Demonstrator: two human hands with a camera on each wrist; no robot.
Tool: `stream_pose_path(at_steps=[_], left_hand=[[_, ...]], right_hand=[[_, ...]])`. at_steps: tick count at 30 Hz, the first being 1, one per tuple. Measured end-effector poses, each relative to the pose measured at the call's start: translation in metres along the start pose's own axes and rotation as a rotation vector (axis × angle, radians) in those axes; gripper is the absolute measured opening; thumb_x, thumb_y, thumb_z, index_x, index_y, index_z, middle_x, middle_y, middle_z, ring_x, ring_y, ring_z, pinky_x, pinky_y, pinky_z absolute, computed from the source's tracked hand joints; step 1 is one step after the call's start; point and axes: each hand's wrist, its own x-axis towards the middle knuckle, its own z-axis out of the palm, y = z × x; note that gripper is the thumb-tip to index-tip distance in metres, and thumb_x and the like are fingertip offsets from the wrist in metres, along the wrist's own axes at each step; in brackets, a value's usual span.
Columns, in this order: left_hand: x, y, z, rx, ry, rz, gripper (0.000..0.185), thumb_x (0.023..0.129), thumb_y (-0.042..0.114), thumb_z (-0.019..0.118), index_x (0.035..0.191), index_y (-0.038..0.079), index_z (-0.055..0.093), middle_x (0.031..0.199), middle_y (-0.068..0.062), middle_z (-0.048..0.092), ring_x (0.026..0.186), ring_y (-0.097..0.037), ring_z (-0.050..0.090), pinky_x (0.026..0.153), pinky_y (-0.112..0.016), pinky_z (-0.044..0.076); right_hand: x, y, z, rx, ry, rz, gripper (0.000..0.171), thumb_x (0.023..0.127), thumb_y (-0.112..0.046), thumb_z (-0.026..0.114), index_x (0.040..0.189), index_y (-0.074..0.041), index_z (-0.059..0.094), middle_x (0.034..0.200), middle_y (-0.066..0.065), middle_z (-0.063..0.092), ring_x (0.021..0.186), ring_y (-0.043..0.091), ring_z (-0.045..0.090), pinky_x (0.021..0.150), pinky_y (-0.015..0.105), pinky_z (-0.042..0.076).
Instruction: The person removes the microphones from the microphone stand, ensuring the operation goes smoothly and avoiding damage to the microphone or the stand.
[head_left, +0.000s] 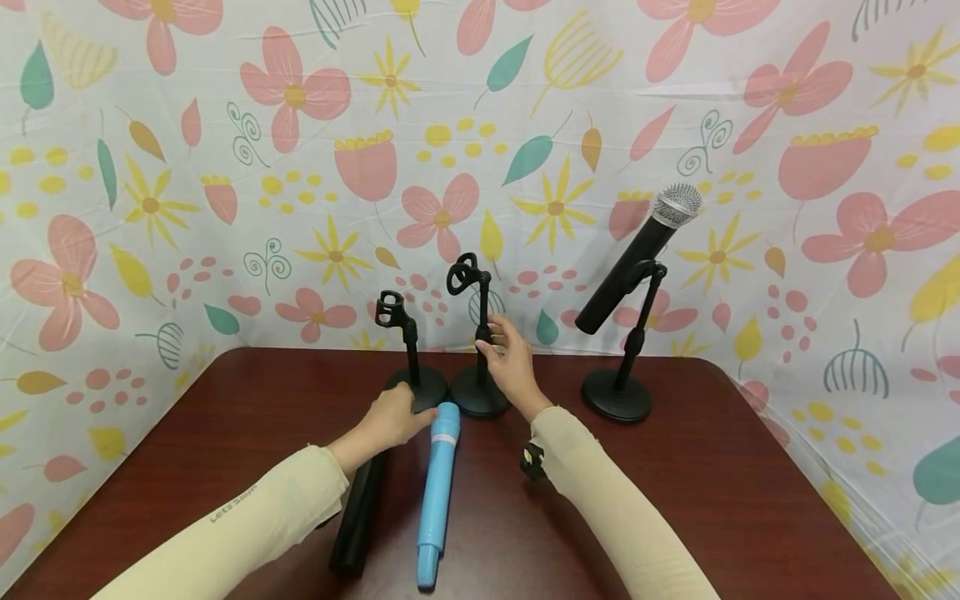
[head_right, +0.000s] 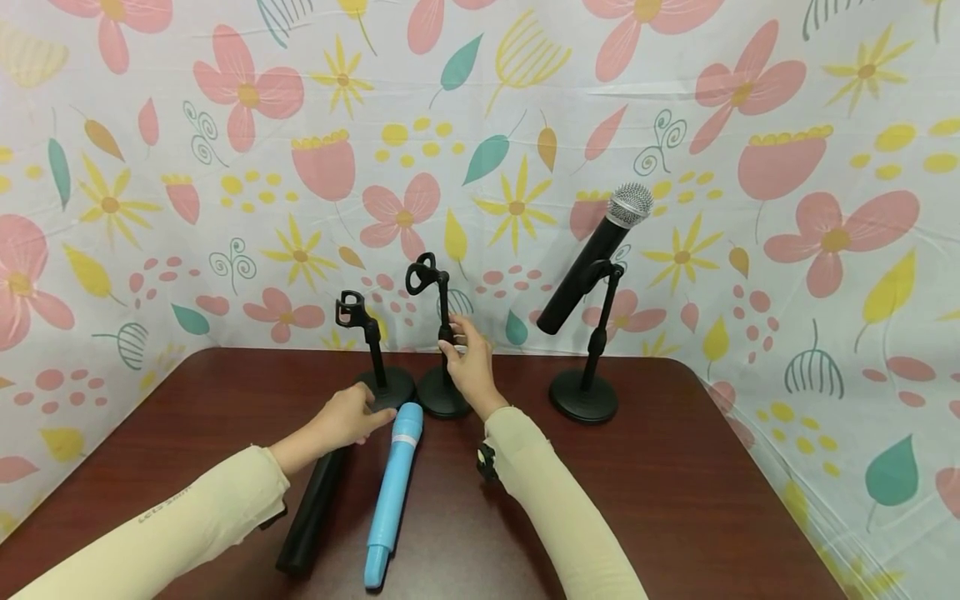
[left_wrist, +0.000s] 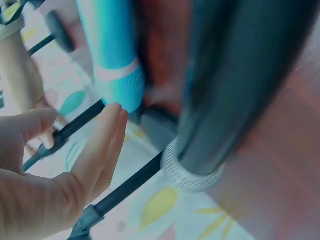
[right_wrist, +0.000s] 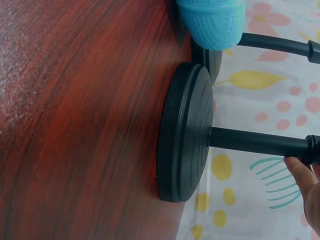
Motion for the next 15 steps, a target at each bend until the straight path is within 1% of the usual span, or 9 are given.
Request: stream_pose_path(at_steps=[2, 3, 5, 8, 10, 15], left_hand=[[0.005, 0.005, -0.006, -0.018, 0.034, 0.0, 0.049, 0.09, 0.025, 0.069, 0.113, -0.015, 0.054, 0.081, -0.018, 0.063, 0.064, -0.023, 0.062, 0.057, -0.035, 0.051], [0.007, 0.008, -0.009, -0.02, 0.05, 0.004, 0.047, 0.09, 0.025, 0.068, 0.113, -0.013, 0.055, 0.084, -0.017, 0.064, 0.066, -0.023, 0.062, 0.058, -0.035, 0.051], [0.012, 0.014, -0.015, -0.031, 0.078, 0.013, 0.044, 0.091, 0.025, 0.068, 0.114, -0.011, 0.055, 0.083, -0.014, 0.066, 0.066, -0.022, 0.063, 0.06, -0.036, 0.052], [0.019, 0.025, -0.025, -0.03, 0.139, 0.051, 0.044, 0.091, 0.025, 0.067, 0.116, -0.009, 0.055, 0.081, -0.011, 0.067, 0.067, -0.022, 0.063, 0.063, -0.037, 0.052], [0.024, 0.031, -0.031, -0.029, 0.198, 0.093, 0.042, 0.091, 0.024, 0.067, 0.114, -0.008, 0.056, 0.081, -0.012, 0.067, 0.071, -0.025, 0.064, 0.066, -0.039, 0.052], [0.038, 0.047, -0.043, -0.088, 0.332, 0.166, 0.036, 0.091, 0.019, 0.066, 0.116, -0.005, 0.058, 0.093, -0.017, 0.068, 0.084, -0.03, 0.065, 0.074, -0.042, 0.053]], right_hand=[[0.0, 0.0, 0.0, 0.001, -0.002, -0.006, 0.041, 0.089, -0.001, 0.066, 0.128, -0.005, 0.056, 0.117, 0.02, 0.061, 0.102, 0.033, 0.064, 0.081, 0.048, 0.054], [0.0, 0.001, 0.0, 0.002, -0.002, -0.008, 0.04, 0.089, -0.001, 0.067, 0.128, -0.005, 0.056, 0.117, 0.02, 0.061, 0.102, 0.034, 0.064, 0.081, 0.048, 0.054], [0.0, 0.001, 0.0, 0.006, -0.005, -0.012, 0.04, 0.089, 0.0, 0.066, 0.128, -0.005, 0.056, 0.117, 0.02, 0.061, 0.101, 0.034, 0.064, 0.081, 0.049, 0.054], [0.0, 0.002, 0.0, 0.007, -0.006, -0.01, 0.041, 0.089, -0.001, 0.066, 0.128, -0.005, 0.055, 0.117, 0.02, 0.061, 0.102, 0.034, 0.064, 0.081, 0.05, 0.054], [0.0, 0.003, 0.0, 0.006, -0.003, -0.009, 0.041, 0.089, -0.001, 0.066, 0.129, -0.005, 0.055, 0.118, 0.02, 0.061, 0.102, 0.034, 0.064, 0.082, 0.051, 0.054], [0.0, 0.003, 0.0, -0.005, 0.007, -0.013, 0.042, 0.088, -0.001, 0.068, 0.128, -0.005, 0.056, 0.117, 0.02, 0.061, 0.1, 0.034, 0.064, 0.081, 0.05, 0.054]])
